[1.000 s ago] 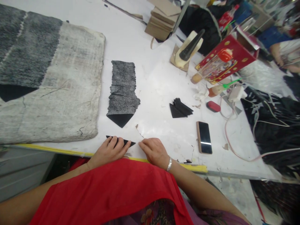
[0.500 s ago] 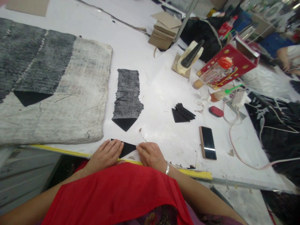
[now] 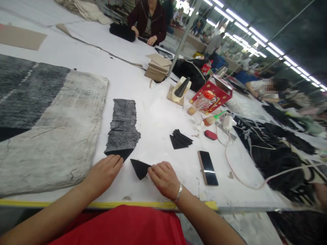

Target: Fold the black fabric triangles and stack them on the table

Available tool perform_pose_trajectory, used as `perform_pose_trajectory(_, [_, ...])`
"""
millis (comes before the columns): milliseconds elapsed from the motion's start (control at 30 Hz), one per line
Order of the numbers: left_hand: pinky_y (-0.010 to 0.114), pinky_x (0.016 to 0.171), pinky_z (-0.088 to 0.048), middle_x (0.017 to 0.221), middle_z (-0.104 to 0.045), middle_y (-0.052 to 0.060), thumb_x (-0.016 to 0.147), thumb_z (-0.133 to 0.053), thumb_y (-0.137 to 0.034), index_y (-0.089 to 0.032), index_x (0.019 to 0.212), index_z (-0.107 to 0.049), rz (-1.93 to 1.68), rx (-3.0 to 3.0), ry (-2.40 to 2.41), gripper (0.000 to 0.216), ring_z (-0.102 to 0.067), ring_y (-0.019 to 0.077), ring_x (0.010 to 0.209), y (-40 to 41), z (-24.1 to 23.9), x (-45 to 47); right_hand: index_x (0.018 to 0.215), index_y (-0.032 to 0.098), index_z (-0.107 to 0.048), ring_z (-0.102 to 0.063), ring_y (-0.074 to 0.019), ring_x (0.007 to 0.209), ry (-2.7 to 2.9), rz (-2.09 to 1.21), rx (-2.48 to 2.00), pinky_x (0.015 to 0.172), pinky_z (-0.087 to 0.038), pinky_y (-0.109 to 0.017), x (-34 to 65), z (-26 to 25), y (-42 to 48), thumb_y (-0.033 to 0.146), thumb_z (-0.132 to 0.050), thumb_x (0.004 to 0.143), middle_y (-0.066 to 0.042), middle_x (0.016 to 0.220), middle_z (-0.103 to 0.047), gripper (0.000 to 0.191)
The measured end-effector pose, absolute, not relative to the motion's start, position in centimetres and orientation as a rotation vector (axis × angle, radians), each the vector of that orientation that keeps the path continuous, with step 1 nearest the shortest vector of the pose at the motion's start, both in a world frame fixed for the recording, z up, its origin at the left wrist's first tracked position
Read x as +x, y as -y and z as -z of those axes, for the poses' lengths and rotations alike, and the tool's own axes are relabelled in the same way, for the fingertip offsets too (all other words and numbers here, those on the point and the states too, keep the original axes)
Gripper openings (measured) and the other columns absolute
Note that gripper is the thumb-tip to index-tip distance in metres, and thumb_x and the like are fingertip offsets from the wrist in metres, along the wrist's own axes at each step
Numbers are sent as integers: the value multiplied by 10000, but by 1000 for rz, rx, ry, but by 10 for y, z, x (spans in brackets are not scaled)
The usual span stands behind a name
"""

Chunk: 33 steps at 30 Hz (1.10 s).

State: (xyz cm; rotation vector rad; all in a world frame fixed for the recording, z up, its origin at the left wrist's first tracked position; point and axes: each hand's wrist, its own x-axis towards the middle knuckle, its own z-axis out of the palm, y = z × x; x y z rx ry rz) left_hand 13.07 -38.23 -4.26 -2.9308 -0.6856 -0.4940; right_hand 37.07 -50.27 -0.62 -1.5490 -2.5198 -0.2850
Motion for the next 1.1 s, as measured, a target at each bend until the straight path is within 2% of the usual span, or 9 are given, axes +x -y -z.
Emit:
perform_pose_trajectory(167, [365,726,-481,954,-633,134,754,-383,-1,-108,976,-631,508,-2935,602,349,-583,244,857,377,55,131,1089,166,-589,-499,-196,885,2234,658,-1902,773,-345,-351,463,-4,497,126,-472,892,-82,983,-612,233])
perform_pose_trajectory(333, [342,743,-491,929,-637,103,803,-365,-50,-136,946,-623,677,-2956,678,307,-598,222,843,371,56,130,1045,161,-622,-493,-219,942,2196,622,-2099,828,-351,-376,499,6,490,56,-457,855,-90,1010,-616,272])
perform_pose_trajectory(467, [281,787,-492,894,-648,70,877,-358,-177,-149,921,-600,873,-2997,896,247,-608,169,847,363,49,128,1057,145,-609,-487,-210,938,2113,423,-1932,839,-365,-370,440,15,473,66,-442,864,-92,1029,-609,267])
perform_pose_trajectory(633, [276,781,-497,878,-655,53,866,-395,-247,-157,912,-602,934,-3146,1396,230,-614,151,829,355,41,127,1105,146,-574,-486,-193,945,2342,134,-1467,832,-374,-346,335,25,439,119,-410,902,-96,1064,-590,262])
perform_pose_trajectory(733, [296,775,-504,861,-663,41,850,-430,-303,-170,902,-620,975,-3172,1675,238,-620,158,802,349,40,124,1107,151,-567,-480,-205,920,2425,84,-1517,804,-376,-356,302,32,422,145,-417,906,-105,1025,-585,250])
perform_pose_trajectory(800, [309,750,-521,828,-666,30,842,-454,-358,-167,920,-618,1170,-3085,1980,263,-628,160,758,343,37,116,1091,161,-570,-475,-212,908,2417,65,-1631,778,-380,-356,294,36,417,152,-441,897,-103,1005,-579,234])
perform_pose_trajectory(933, [363,762,-547,902,-654,20,867,-448,-370,-152,1054,-545,2009,-2350,2269,304,-635,169,782,340,12,84,1112,184,-563,-470,-218,929,2383,16,-1737,759,-389,-351,294,39,413,153,-490,872,-99,1068,-565,253])
perform_pose_trajectory(1000, [407,854,-516,1032,-633,18,878,-447,-304,-173,1096,-531,1910,-2258,2068,268,-618,193,893,350,-1,70,1091,194,-578,-482,-212,913,2368,-48,-1741,754,-397,-347,297,37,410,149,-499,865,-86,1063,-576,244])
perform_pose_trajectory(1100, [390,944,-459,1117,-615,44,852,-477,-175,-172,1053,-565,1294,-2770,1394,220,-571,202,1031,381,0,67,1048,179,-598,-510,-188,896,2279,-208,-1686,778,-420,-319,304,29,407,103,-478,858,-70,1037,-591,238])
